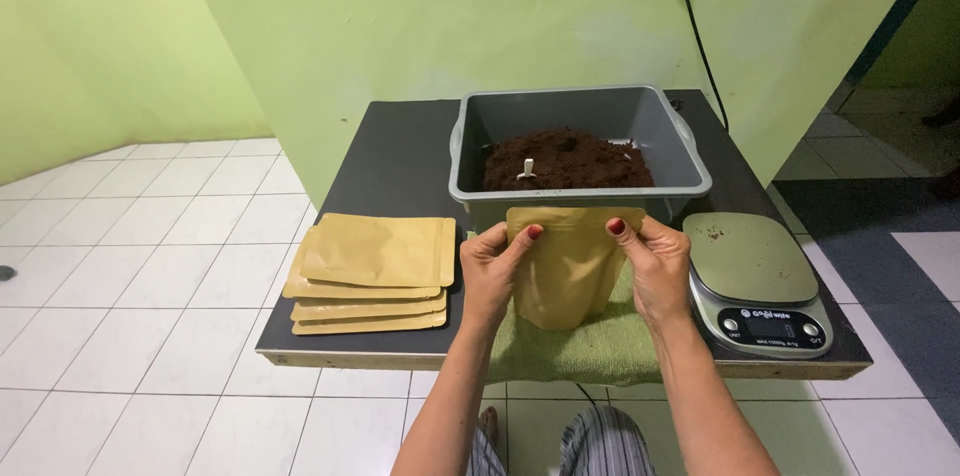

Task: Scooping ground coffee from a plastic bin into a paper pouch using a small spoon and weighing it on a digital scale.

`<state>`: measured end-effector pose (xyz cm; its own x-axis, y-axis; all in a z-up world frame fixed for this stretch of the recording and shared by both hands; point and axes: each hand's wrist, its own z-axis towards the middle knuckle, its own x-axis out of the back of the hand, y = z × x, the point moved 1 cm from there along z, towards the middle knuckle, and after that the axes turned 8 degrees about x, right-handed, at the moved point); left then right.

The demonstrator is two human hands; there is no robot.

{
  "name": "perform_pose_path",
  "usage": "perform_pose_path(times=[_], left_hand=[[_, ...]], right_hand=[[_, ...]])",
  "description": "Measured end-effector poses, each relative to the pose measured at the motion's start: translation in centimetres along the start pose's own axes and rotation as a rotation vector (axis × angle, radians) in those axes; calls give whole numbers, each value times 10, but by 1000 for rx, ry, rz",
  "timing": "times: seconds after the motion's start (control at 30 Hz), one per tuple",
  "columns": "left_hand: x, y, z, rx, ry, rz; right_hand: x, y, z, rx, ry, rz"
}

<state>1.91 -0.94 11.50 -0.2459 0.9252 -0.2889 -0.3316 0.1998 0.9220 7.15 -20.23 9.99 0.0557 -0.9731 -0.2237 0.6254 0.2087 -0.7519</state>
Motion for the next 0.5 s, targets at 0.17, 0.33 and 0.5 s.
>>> perform_pose_path(times=[0.17, 0.33, 0.5], left_hand=[[12, -43, 10, -18, 56, -4], [12, -29, -9, 30, 11, 36], [8, -22, -24, 60, -3, 35]], right_hand=[[28, 68, 2, -51, 34, 51], [11, 13, -17, -107, -66, 7], [12, 18, -36, -134, -65, -22]])
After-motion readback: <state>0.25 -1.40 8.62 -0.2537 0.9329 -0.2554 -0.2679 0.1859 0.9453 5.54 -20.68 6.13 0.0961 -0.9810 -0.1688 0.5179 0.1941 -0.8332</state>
